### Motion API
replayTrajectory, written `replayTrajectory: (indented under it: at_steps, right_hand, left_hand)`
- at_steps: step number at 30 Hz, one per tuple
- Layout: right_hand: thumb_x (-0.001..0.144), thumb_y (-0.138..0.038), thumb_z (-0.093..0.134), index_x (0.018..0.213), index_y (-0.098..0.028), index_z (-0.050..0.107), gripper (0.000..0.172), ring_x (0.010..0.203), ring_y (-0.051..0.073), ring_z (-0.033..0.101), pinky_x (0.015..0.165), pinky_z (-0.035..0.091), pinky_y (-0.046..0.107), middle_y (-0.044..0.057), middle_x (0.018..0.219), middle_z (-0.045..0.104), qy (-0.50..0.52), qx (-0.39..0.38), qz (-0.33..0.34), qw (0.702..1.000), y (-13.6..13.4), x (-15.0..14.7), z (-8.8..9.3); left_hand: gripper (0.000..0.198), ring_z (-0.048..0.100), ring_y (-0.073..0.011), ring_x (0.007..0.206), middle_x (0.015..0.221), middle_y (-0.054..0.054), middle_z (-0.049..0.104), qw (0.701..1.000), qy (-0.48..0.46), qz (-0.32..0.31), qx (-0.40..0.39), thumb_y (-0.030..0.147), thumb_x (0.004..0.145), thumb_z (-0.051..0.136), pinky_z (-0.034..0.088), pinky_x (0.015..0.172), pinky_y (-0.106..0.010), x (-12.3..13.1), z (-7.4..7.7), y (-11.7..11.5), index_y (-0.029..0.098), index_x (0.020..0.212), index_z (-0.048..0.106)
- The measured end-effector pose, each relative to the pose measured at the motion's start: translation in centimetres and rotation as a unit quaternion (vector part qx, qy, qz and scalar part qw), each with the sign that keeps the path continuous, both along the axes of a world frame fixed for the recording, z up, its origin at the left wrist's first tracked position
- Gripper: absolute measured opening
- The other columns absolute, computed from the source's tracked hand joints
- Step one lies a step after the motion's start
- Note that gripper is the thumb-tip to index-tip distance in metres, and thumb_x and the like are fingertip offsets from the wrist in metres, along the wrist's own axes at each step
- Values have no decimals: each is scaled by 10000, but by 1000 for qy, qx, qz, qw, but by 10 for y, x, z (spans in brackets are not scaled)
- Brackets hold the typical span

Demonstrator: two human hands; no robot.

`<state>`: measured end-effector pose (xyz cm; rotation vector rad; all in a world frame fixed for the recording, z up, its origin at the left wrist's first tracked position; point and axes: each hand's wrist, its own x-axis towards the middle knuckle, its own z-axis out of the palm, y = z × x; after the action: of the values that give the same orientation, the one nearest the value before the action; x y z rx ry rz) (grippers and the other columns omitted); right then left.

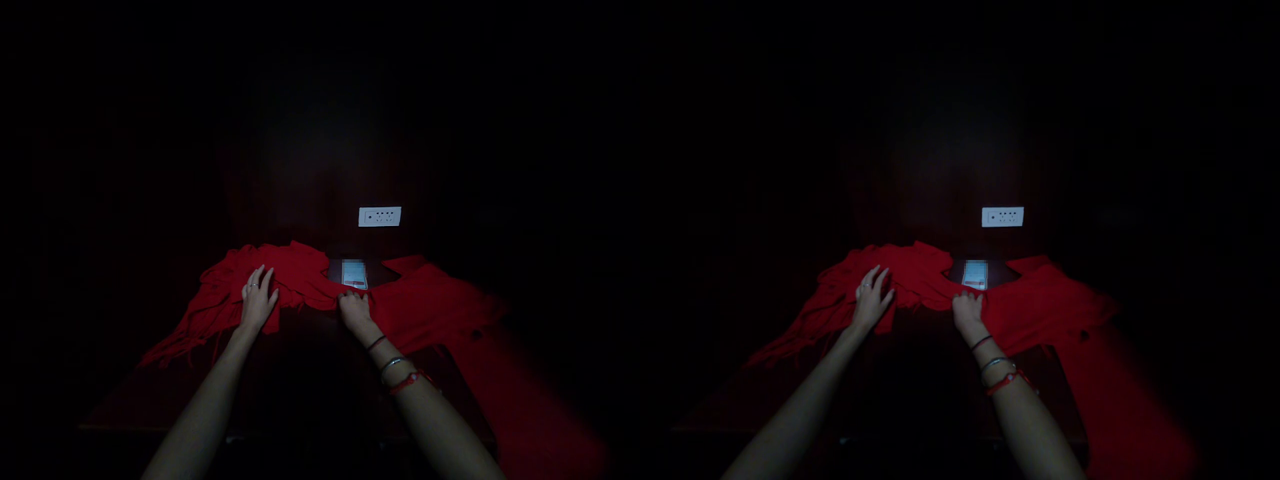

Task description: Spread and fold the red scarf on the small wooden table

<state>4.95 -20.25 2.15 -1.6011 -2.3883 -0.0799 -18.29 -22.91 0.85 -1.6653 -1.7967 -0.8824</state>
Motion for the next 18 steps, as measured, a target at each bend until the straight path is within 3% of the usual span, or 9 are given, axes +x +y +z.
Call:
replayTrajectory:
  at_steps: [2, 4, 6, 8, 10, 14, 16, 18]
  right_hand:
    - [776, -125, 415, 858, -97, 602, 206, 825, 225, 548, 757, 365, 390, 147, 862, 609, 20, -17, 27, 999, 5, 10, 7]
    - [762, -186, 478, 815, -113, 607, 158, 772, 184, 559, 708, 394, 308, 105, 812, 624, 101, -23, 104, 989, 8, 25, 19]
    - [751, -263, 507, 786, -131, 610, 171, 750, 157, 558, 690, 402, 269, 64, 795, 629, 230, -35, 205, 951, 10, 40, 32]
    - [750, -313, 496, 765, -145, 616, 208, 755, 150, 557, 703, 405, 267, 41, 790, 632, 357, -46, 265, 894, 11, 53, 43]
    - [728, -342, 506, 761, -156, 620, 220, 775, 153, 556, 722, 405, 277, 35, 800, 633, 464, -49, 265, 844, 13, 62, 49]
    - [652, -360, 565, 814, -177, 606, 248, 708, 143, 555, 665, 422, 268, 26, 785, 624, 611, -62, 218, 759, 18, 72, 50]
    - [645, -370, 565, 847, -185, 592, 276, 642, 131, 548, 616, 427, 260, 17, 746, 614, 652, -66, 198, 729, 21, 77, 49]
    - [655, -380, 550, 872, -187, 582, 293, 614, 129, 542, 596, 429, 261, 17, 725, 605, 667, -51, 181, 721, 24, 83, 48]
  left_hand:
    - [485, 261, -261, 1185, 1309, -114, 292, 1000, 8, -9, -3, 301, 772, 401, 284, 898, -421, 1, 1, 0, 181, 1238, 337]
    - [488, 249, -262, 1192, 1319, -105, 285, 1000, 19, -21, -7, 308, 768, 414, 279, 896, -420, 2, 1, 0, 192, 1236, 340]
    - [476, 246, -256, 1197, 1310, -89, 313, 998, 34, -40, -15, 303, 769, 421, 261, 903, -421, 4, 2, 0, 206, 1230, 348]
    - [423, 285, -232, 1182, 1249, -73, 409, 997, 47, -62, -26, 277, 787, 399, 225, 924, -423, 6, 4, -1, 217, 1205, 378]
    - [371, 334, -206, 1155, 1175, -60, 488, 995, 51, -77, -27, 248, 805, 370, 191, 943, -418, 8, 5, -2, 216, 1173, 411]
    - [342, 357, -205, 1144, 1182, -72, 482, 996, 48, -80, -8, 242, 805, 381, 182, 948, -415, 12, 7, -1, 204, 1139, 443]
    - [288, 430, -197, 1077, 1104, -69, 541, 994, 48, -94, -12, 235, 814, 368, 179, 952, -418, 11, 5, 1, 199, 1072, 491]
    - [247, 511, -179, 947, 971, -57, 598, 992, 48, -113, -22, 226, 827, 345, 220, 938, -402, 8, 3, 4, 185, 980, 534]
